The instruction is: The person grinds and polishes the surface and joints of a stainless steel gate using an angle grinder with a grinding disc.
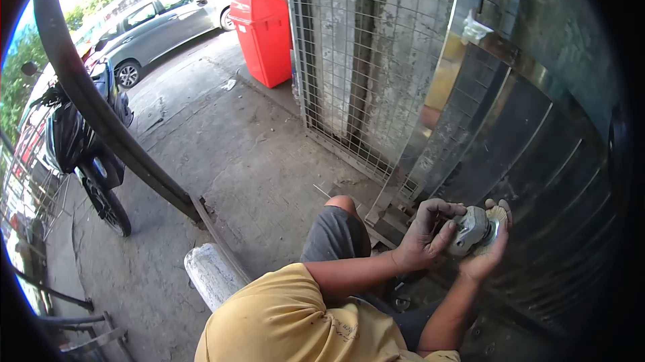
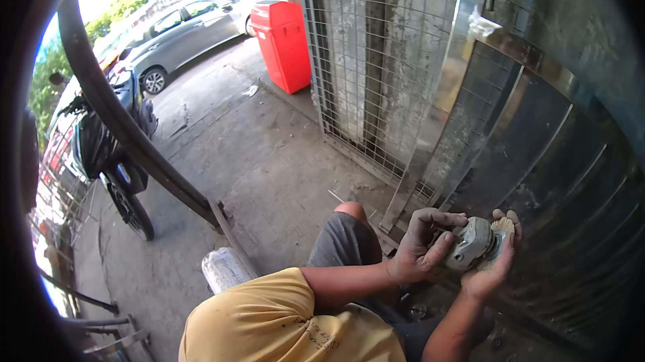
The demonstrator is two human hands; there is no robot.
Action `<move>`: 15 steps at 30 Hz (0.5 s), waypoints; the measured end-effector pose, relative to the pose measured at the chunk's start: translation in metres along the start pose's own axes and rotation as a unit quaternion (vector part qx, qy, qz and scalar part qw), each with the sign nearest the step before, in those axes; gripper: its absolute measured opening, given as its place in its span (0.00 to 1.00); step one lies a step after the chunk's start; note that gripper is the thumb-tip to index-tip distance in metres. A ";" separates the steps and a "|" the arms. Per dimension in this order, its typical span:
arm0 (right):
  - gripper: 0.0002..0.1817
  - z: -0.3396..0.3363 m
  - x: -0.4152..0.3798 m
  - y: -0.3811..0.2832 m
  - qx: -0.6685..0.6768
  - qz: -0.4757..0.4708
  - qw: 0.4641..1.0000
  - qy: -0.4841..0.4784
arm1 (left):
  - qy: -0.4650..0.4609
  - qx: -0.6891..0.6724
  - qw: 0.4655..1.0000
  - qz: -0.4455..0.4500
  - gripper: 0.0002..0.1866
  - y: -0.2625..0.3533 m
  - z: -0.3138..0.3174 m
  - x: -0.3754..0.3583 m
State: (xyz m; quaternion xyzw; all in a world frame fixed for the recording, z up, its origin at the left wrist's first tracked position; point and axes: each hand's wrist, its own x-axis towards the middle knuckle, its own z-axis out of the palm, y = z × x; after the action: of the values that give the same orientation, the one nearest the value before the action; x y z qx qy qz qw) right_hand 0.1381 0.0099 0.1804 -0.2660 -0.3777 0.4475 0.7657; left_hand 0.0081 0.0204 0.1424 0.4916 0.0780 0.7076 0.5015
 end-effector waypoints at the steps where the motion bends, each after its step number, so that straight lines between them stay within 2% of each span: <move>1: 0.26 0.010 0.005 0.007 -0.002 0.000 1.000 0.008 | 0.038 -0.068 0.997 -0.016 0.18 -0.001 -0.006 0.003; 2: 0.26 0.021 0.010 0.013 -0.005 0.000 1.000 0.018 | 0.043 -0.057 0.997 -0.010 0.22 -0.006 -0.018 0.007; 4: 0.26 0.040 0.021 0.023 -0.012 -0.007 0.999 0.035 | 0.020 0.111 0.994 -0.005 0.33 0.005 -0.041 0.017; 6: 0.26 0.059 0.028 0.028 0.012 0.003 0.999 0.045 | -0.003 0.223 0.974 0.034 0.46 0.019 -0.049 0.022; 8: 0.24 0.083 0.035 0.030 0.004 0.011 0.998 0.063 | -0.021 0.287 0.951 0.109 0.60 0.036 -0.047 0.025; 11: 0.22 0.092 0.047 0.049 -0.052 0.010 0.997 0.060 | -0.037 0.389 0.920 0.033 0.79 0.046 -0.068 0.031; 12: 0.21 0.100 0.046 0.050 -0.057 0.039 0.996 0.062 | -0.039 0.401 0.915 0.022 0.80 0.049 -0.076 0.036; 13: 0.25 0.111 0.042 0.048 -0.103 0.056 0.991 0.064 | -0.035 0.370 0.928 -0.006 0.79 0.050 -0.083 0.038; 15: 0.29 0.113 0.039 0.057 -0.113 0.072 0.991 0.022 | -0.027 0.308 0.949 -0.058 0.79 0.052 -0.098 0.045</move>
State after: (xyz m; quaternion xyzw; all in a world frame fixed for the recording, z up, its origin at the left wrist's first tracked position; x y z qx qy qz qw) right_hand 0.0302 0.0787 0.2160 -0.3870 -0.3886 0.4501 0.7047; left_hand -0.1010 0.0683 0.1521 0.6355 0.3074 0.6051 0.3680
